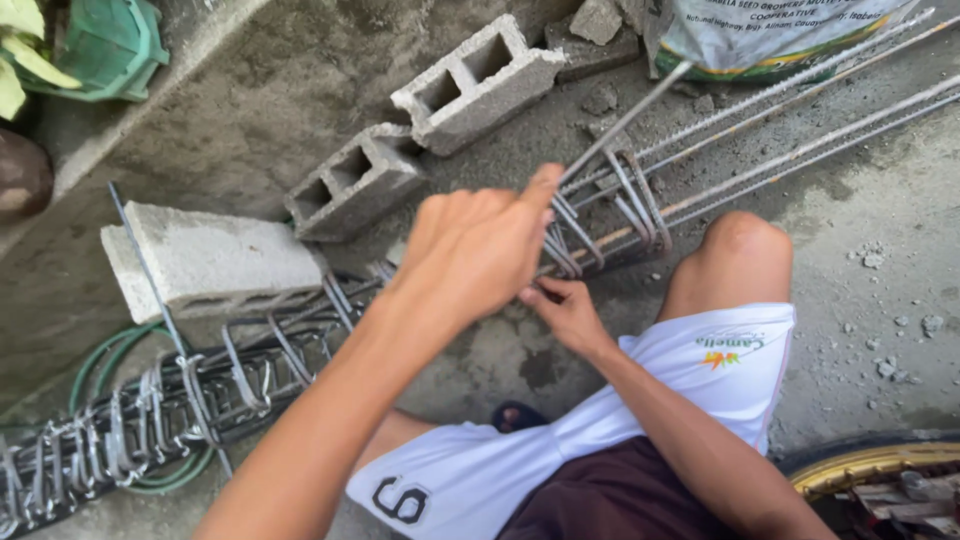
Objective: Tying steel rebars together using wire and a manual rebar tying tool to create a reinforcement cage
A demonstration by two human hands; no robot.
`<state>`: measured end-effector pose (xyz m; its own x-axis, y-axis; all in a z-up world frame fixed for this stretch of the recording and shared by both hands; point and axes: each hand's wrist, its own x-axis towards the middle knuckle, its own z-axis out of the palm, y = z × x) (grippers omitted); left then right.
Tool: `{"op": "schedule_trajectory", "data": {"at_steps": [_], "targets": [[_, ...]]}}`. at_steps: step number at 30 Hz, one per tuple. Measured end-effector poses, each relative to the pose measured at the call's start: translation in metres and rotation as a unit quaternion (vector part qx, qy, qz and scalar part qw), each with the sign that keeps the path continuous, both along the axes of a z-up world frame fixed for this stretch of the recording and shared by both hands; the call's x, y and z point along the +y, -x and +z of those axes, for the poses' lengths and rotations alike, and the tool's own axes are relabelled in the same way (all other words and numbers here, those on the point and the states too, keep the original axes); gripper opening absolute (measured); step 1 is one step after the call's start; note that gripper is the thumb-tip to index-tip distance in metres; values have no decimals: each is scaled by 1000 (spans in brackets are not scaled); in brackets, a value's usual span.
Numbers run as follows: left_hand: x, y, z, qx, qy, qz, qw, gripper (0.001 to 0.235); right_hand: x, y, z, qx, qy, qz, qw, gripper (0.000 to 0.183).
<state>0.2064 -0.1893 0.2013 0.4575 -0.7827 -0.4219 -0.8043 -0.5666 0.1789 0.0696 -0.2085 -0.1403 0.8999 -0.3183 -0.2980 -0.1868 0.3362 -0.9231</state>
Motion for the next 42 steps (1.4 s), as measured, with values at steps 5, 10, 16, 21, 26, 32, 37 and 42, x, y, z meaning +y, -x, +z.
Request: {"op": "schedule_trajectory", "data": {"at_steps": [5, 10, 16, 21, 26, 32, 37, 42], "targets": [[53, -16, 17, -158, -93, -26, 983, 37, 3, 2, -6, 6, -40, 0, 999, 21], [93, -3, 81, -197, -242, -12, 950, 33, 5, -3, 15, 9, -124, -10, 992, 20], [109, 9, 86, -170, -348, 50, 921, 31, 7, -7, 16, -13, -275, 62, 959, 37], [129, -33, -12, -151, -336, 19, 929, 25, 12, -12, 27, -29, -181, -15, 983, 24], [99, -16, -13, -102, -327, -3, 939, 27, 22, -12, 14, -47, -139, -45, 988, 26], [100, -23, -15, -131, -312, 1, 941, 24, 18, -24, 9, -65, -116, -11, 991, 27], [106, -37, -11, -160, -340, 1, 927, 29, 20, -9, -6, -53, -140, 15, 989, 28], [98, -11, 11, -22, -342, 51, 938, 34, 21, -11, -9, -39, -173, 11, 984, 33]]}}
